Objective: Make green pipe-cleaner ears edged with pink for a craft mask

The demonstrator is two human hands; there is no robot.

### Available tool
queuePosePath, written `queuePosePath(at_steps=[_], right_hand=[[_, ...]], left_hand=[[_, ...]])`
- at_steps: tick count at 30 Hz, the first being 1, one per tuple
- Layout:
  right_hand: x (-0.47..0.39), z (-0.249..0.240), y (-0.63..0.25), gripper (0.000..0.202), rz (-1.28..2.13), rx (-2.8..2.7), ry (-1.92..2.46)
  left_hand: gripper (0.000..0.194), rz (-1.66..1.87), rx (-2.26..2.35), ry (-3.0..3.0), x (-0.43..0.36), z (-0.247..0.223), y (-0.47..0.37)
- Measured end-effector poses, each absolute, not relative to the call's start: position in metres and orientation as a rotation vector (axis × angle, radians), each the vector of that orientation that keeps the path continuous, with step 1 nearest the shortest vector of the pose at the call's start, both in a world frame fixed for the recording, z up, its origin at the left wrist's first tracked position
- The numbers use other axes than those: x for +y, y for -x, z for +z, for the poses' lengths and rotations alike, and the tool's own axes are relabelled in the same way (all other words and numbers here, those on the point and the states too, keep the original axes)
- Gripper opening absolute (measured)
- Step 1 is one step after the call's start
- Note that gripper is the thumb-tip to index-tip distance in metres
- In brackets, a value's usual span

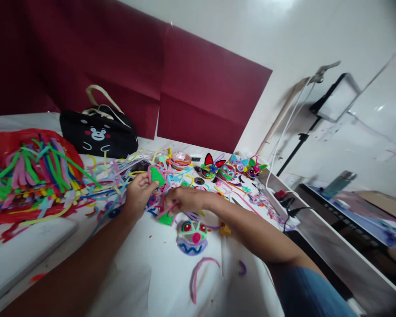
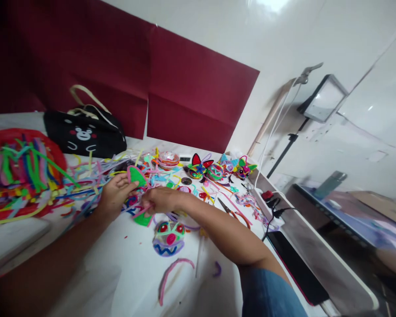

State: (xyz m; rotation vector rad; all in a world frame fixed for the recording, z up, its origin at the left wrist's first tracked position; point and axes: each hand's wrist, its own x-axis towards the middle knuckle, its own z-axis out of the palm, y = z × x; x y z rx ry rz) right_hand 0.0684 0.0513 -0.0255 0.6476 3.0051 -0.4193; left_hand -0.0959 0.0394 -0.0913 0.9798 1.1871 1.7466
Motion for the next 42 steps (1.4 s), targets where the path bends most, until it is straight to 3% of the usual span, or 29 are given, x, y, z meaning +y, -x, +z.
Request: queuePosePath(at_steps=[4, 7, 13, 18, 25, 34, 42], right_hand=[[0.059, -0.006, -0.117, 0.02, -0.676, 3.134, -0.894], [0.062, 0.001, -0.156, 0.032, -1.681, 2.999, -1.331], [0.071, -0.021, -0.208, 0.041, -1.955, 2.894, -1.768], [0.081, -0.05, -0.229, 0.041, -2.163, 2.728, -1.869], [0.086, -0.071, -0.242, 0.031, -2.209, 2.641, -1.79], [0.058, -0.052, -0.22, 0.032, -1.986, 2.611, -1.361], [0.058, -0.06, -0.223, 0.027, -1.647, 2.578, -1.383]], left_hand=[[0.037, 1.7, 1.174, -0.982, 0.035, -0.088, 0.092], [0.039, 1.662, 1.156, -0.979, 0.035, -0.088, 0.089], [0.037, 1.563, 1.126, -0.931, 0.033, -0.089, 0.083], [0.031, 1.49, 1.098, -0.935, 0.027, -0.086, 0.078], [0.033, 1.406, 1.097, -0.977, 0.026, -0.091, 0.072], [0.038, 1.203, 1.065, -1.061, 0.016, -0.09, 0.061], [0.033, 1.103, 1.036, -1.134, 0.012, -0.1, 0.057]])
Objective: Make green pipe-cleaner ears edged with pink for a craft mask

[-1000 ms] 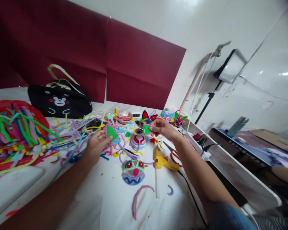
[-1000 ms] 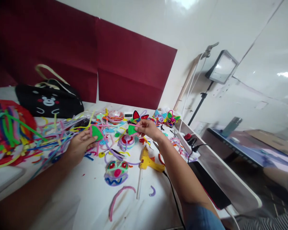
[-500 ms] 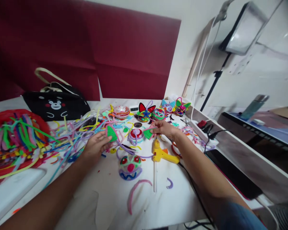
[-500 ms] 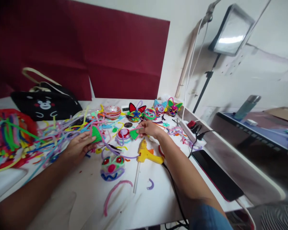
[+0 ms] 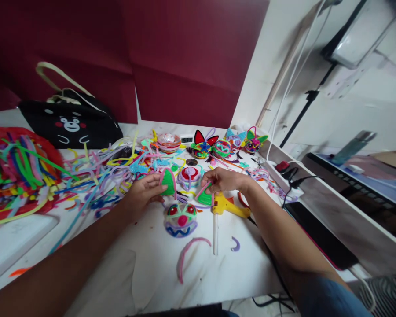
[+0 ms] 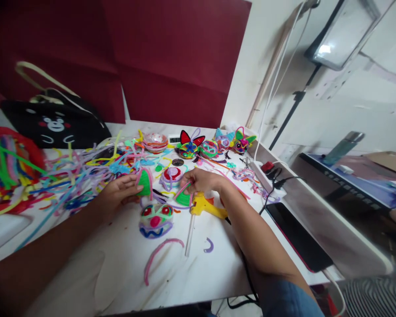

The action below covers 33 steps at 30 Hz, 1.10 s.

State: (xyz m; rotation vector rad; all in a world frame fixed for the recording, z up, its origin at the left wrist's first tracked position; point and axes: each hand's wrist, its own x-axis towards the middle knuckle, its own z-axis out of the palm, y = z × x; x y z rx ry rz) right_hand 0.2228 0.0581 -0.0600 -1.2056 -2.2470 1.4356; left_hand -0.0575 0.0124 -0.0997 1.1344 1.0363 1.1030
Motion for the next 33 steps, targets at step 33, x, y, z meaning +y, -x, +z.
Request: queuePosePath(at_steps=[33], right_hand=[[0.06, -0.056, -0.219, 0.021, 0.499, -2.372, 1.442]], left_hand=[[0.055, 1.254, 1.296, -1.192, 0.024, -0.106, 0.065]])
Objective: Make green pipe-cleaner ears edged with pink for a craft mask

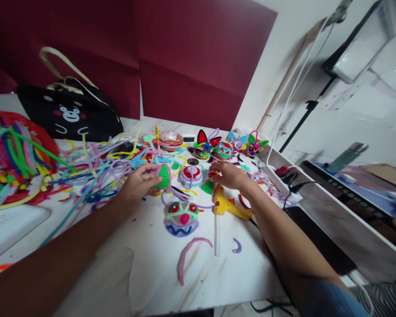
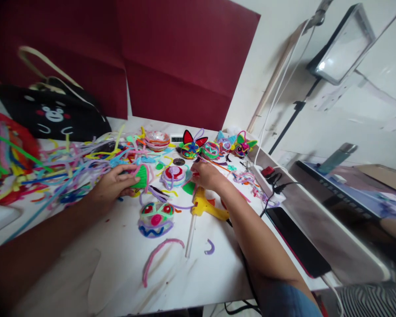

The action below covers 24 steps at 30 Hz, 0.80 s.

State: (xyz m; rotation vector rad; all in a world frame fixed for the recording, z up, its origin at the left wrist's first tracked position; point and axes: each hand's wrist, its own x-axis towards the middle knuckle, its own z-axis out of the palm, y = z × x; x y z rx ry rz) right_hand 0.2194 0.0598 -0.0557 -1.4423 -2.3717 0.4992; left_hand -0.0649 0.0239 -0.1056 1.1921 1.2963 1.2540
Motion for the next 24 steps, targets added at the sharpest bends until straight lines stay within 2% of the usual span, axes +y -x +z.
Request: queuePosePath(at_steps=[4, 6, 9, 17, 21, 24], right_hand=[[0.026, -0.035, -0.199, 0.036, 0.475, -2.595, 1.237], [0.008, -0.03, -0.185, 0.053, 0.553, -2.753, 1.083], [-0.015, -0.03, -0.165, 0.067, 0.537, -2.922, 0.942], [-0.029, -0.045, -0.133, 0.075, 0.208, -3.134, 1.034], [-0.027, -0.043, -0.133, 0.078, 0.212, -3.105, 0.976], [-0.026, -0.029, -0.147, 0.079, 0.289, -3.024, 1.017]], left_hand=[[0.049, 1.266, 1.358, -1.28, 0.027, -0.11, 0.067], [0.047, 1.265, 1.39, -1.329, 0.028, -0.112, 0.068], [0.045, 1.233, 1.435, -1.406, 0.028, -0.114, 0.069], [0.037, 1.189, 1.678, -1.705, 0.022, -0.107, 0.074], [0.036, 1.1, 1.962, -2.164, 0.015, -0.099, 0.072], [0.038, 1.164, 1.857, -2.251, 0.016, -0.094, 0.071]])
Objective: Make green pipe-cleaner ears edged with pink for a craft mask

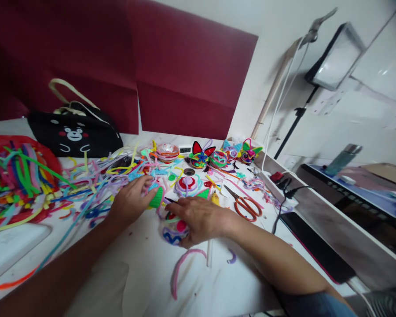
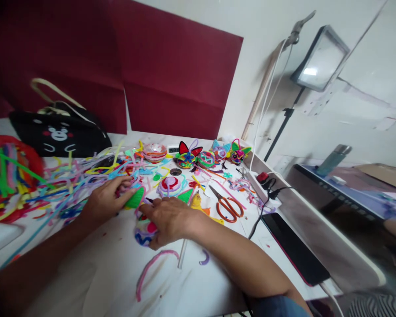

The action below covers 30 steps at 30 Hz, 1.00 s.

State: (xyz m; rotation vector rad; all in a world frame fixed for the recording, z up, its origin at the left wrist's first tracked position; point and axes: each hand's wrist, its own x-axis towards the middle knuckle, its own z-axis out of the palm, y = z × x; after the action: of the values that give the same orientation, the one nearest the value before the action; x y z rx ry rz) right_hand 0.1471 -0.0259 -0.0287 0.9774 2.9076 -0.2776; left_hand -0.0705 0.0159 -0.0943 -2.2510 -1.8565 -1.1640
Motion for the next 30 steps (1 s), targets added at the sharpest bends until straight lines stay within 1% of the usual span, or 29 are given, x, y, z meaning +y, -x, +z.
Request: queuePosePath(at_steps=[2, 4, 6, 10, 15, 17, 20, 23, 30], right_hand=[[-0.024, -0.014, -0.164, 0.079, -0.325, 2.989, -1.059], [-0.022, 0.001, -0.186, 0.08, -0.384, 3.121, -1.136], [-0.019, 0.014, -0.207, 0.083, -0.35, 3.195, -1.285], [-0.014, 0.031, -0.238, 0.08, -0.255, 3.202, -1.568], [-0.011, 0.037, -0.253, 0.078, -0.251, 3.196, -1.693], [-0.011, 0.037, -0.254, 0.077, -0.242, 3.206, -1.697], [-0.012, 0.038, -0.253, 0.079, -0.217, 3.209, -1.684], [-0.012, 0.039, -0.253, 0.081, -0.207, 3.209, -1.68], [-0.01, 0.038, -0.254, 0.081, -0.167, 3.187, -1.724]], left_hand=[[0.042, -1.255, -1.874, 2.297, 0.019, -0.09, 0.067], [0.047, -1.243, -1.927, 2.354, 0.023, -0.084, 0.06], [0.054, -1.136, -1.941, 2.444, 0.028, -0.079, 0.048], [0.074, -0.961, -1.881, 2.598, 0.043, -0.074, 0.021], [0.094, -0.775, -1.952, 2.693, 0.063, -0.076, -0.001], [0.097, -0.725, -1.981, 2.709, 0.067, -0.077, -0.005], [0.097, -0.69, -2.02, 2.708, 0.069, -0.08, -0.009], [0.095, -0.689, -2.043, 2.688, 0.07, -0.083, -0.012], [0.101, -0.72, -2.056, 2.664, 0.074, -0.087, -0.016]])
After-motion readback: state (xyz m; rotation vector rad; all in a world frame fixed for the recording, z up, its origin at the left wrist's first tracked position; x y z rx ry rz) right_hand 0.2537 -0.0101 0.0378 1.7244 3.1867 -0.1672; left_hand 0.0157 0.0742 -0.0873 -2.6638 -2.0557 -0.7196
